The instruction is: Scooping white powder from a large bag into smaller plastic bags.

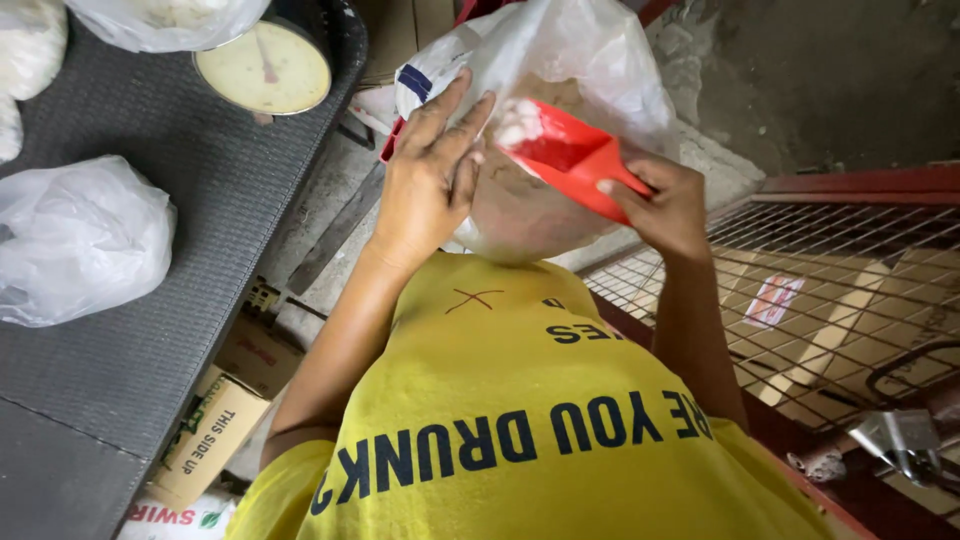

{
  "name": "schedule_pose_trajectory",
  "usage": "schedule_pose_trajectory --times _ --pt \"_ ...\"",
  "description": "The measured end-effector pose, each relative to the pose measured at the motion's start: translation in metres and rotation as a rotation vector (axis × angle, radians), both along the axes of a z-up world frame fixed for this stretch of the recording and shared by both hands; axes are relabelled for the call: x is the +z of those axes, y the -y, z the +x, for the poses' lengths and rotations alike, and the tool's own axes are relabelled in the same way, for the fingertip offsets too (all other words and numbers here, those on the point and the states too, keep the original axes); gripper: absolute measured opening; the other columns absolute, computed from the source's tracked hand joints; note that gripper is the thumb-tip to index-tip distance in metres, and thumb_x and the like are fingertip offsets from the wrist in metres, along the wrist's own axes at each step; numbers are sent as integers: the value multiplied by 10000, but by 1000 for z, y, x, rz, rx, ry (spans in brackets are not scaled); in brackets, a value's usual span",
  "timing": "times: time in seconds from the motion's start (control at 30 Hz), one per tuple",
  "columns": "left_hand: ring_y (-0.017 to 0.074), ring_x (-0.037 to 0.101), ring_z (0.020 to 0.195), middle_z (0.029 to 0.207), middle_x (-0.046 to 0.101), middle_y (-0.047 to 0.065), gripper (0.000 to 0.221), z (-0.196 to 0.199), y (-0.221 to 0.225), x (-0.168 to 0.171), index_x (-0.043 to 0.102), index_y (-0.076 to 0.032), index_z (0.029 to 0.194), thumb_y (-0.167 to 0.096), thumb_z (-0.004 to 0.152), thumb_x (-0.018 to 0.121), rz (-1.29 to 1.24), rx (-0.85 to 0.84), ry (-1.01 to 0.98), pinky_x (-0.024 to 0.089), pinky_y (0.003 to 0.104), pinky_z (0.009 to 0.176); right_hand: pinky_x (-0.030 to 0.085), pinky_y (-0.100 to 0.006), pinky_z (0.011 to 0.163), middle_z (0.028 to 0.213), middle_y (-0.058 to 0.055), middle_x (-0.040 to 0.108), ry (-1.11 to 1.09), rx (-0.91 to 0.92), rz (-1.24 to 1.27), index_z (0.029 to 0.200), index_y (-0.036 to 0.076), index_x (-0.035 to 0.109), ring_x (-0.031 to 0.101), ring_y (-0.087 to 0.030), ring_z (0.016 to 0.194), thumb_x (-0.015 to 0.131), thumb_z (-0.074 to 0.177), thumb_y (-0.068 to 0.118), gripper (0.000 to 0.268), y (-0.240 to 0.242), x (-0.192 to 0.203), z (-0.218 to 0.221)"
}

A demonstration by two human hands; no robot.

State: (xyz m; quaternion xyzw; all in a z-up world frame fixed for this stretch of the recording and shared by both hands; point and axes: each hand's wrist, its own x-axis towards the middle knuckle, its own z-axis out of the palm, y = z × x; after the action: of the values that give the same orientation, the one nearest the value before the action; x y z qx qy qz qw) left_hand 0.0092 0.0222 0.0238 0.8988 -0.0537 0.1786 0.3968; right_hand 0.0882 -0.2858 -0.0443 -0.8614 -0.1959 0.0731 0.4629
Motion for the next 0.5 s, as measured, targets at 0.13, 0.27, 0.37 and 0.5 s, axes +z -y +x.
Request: schedule_pose_trajectory --times 0.13,0.27,0.37,0.5 --pt "361 593 1340 1562 518 144 552 3 -10 10 623 -100 1446 22 915 714 -27 8 45 485 423 1169 455 -247 638 783 -9 627 56 -39 -48 964 -27 706 537 -53 730 848 924 90 188 19 41 -10" --pt "374 585 1331 1547 524 151 561 5 -32 14 627 -97 1423 0 882 735 -1 79 116 462 443 1165 439 -231 669 827 26 622 -18 -66 76 972 -19 717 535 -36 770 798 919 23 106 28 72 -9" --pt "390 571 1338 1540 530 159 550 5 -58 16 635 -101 1402 -22 870 751 6 133 116 441 458 1153 434 -220 672 812 51 636 -21 -94 127 966 -26 725 531 -19 781 785 905 -4 88 6 106 -3" --pt "425 495 1413 1567 474 200 594 1 -105 8 636 -129 1426 -40 857 779 52 299 128 412 484 1192 426 -228 660 788 62 612 7 -81 101 980 -8 726 520 -13 766 816 912 46 125 -46 147 18"
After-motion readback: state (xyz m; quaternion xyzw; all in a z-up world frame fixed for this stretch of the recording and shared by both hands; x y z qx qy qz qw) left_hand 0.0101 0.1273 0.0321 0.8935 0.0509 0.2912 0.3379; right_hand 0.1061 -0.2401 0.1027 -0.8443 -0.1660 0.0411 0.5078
